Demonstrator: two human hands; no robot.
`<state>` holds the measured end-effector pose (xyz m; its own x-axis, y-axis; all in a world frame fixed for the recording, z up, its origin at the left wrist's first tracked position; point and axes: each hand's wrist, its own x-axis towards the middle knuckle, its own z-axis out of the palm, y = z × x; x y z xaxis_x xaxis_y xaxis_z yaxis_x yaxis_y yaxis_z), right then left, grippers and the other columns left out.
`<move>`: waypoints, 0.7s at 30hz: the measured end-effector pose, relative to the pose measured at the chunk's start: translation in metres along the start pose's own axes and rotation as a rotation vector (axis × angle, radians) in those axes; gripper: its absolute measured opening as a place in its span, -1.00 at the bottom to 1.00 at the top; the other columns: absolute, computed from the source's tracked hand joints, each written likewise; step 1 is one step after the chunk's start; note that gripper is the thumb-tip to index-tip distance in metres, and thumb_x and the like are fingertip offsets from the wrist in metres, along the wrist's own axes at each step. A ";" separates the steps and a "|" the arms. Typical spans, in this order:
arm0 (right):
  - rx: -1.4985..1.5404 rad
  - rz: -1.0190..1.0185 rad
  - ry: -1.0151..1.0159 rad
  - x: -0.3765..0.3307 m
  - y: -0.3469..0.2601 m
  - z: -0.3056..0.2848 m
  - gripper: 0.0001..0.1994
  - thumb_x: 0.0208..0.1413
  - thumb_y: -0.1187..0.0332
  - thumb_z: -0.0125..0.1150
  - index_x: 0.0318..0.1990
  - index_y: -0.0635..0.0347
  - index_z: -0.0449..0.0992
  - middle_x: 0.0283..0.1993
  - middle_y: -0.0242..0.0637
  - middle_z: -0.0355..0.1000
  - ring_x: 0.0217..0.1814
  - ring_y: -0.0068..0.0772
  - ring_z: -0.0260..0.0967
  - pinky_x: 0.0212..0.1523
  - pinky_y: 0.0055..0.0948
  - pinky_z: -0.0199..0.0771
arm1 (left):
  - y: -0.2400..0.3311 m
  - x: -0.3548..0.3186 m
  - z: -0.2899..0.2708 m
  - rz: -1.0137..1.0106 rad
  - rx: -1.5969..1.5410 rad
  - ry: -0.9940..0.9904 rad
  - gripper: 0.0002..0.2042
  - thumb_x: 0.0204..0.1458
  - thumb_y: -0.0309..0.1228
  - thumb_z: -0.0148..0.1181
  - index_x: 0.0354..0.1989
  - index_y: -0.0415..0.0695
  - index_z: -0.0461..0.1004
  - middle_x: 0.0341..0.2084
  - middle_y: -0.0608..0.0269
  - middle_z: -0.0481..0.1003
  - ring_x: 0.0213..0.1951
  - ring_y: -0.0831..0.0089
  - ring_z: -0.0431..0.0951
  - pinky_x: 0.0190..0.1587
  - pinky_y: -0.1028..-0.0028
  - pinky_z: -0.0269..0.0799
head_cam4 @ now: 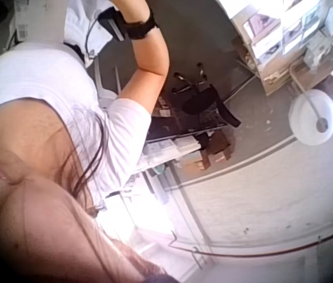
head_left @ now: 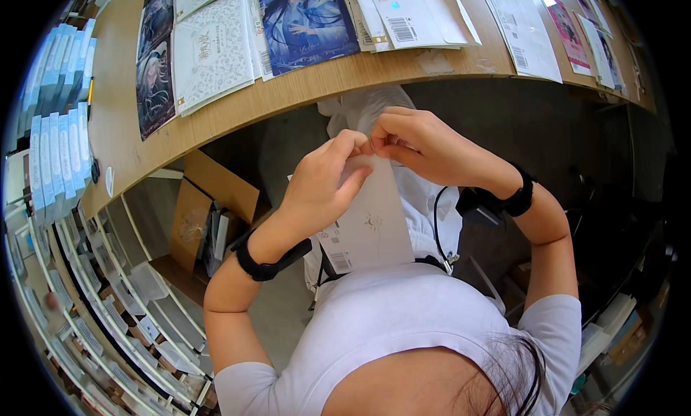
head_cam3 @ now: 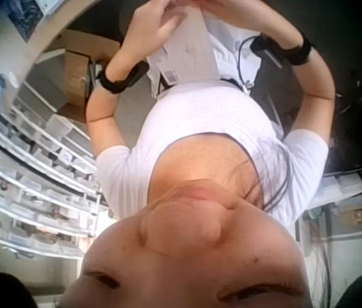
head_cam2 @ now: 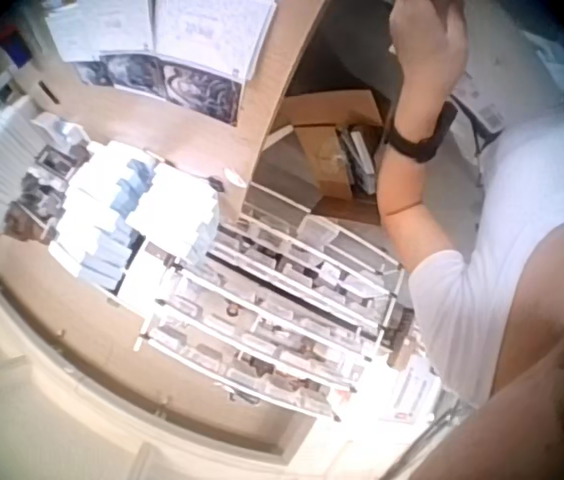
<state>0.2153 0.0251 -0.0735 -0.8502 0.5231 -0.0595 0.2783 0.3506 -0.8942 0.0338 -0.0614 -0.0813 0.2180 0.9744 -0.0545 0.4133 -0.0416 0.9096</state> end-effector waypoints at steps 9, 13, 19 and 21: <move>-0.010 -0.015 -0.020 -0.002 0.007 0.005 -0.94 0.02 0.54 0.07 -0.36 0.29 0.32 -0.35 -0.20 0.27 -0.30 -0.19 0.26 -0.29 -0.35 0.28 | -0.004 0.002 -0.005 0.023 0.022 -0.057 -0.79 -0.13 -0.55 0.16 -0.27 -0.21 0.40 -0.34 0.11 0.40 -0.27 0.19 0.44 -0.20 0.40 0.34; -0.006 0.022 -0.057 -0.001 0.000 0.001 -0.94 0.02 0.53 0.08 -0.36 0.28 0.34 -0.33 -0.20 0.27 -0.27 -0.18 0.28 -0.27 -0.36 0.29 | -0.003 0.004 -0.006 0.033 0.011 -0.067 -0.87 -0.15 -0.58 0.17 -0.38 -0.24 0.43 -0.37 0.13 0.40 -0.30 0.20 0.44 -0.23 0.40 0.34; -0.194 -0.070 -0.074 -0.003 -0.008 -0.005 -0.88 -0.13 0.51 0.22 -0.38 0.19 0.45 -0.22 -0.26 0.33 -0.15 -0.21 0.31 -0.17 -0.33 0.31 | -0.007 0.001 -0.003 0.003 -0.040 -0.053 -0.91 -0.16 -0.59 0.17 -0.43 -0.25 0.43 -0.41 0.14 0.40 -0.37 0.23 0.44 -0.30 0.44 0.35; -0.266 -0.091 -0.107 -0.003 -0.011 -0.007 -0.85 -0.19 0.51 0.27 -0.39 0.16 0.48 -0.18 -0.29 0.34 -0.12 -0.23 0.30 -0.15 -0.31 0.31 | -0.010 0.000 -0.004 -0.003 -0.066 -0.069 -0.90 -0.15 -0.60 0.16 -0.42 -0.26 0.42 -0.42 0.12 0.40 -0.39 0.24 0.43 -0.32 0.45 0.35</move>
<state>0.2178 0.0250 -0.0608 -0.9151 0.4008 -0.0437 0.2946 0.5908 -0.7511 0.0264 -0.0599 -0.0890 0.2782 0.9569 -0.0832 0.3551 -0.0220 0.9346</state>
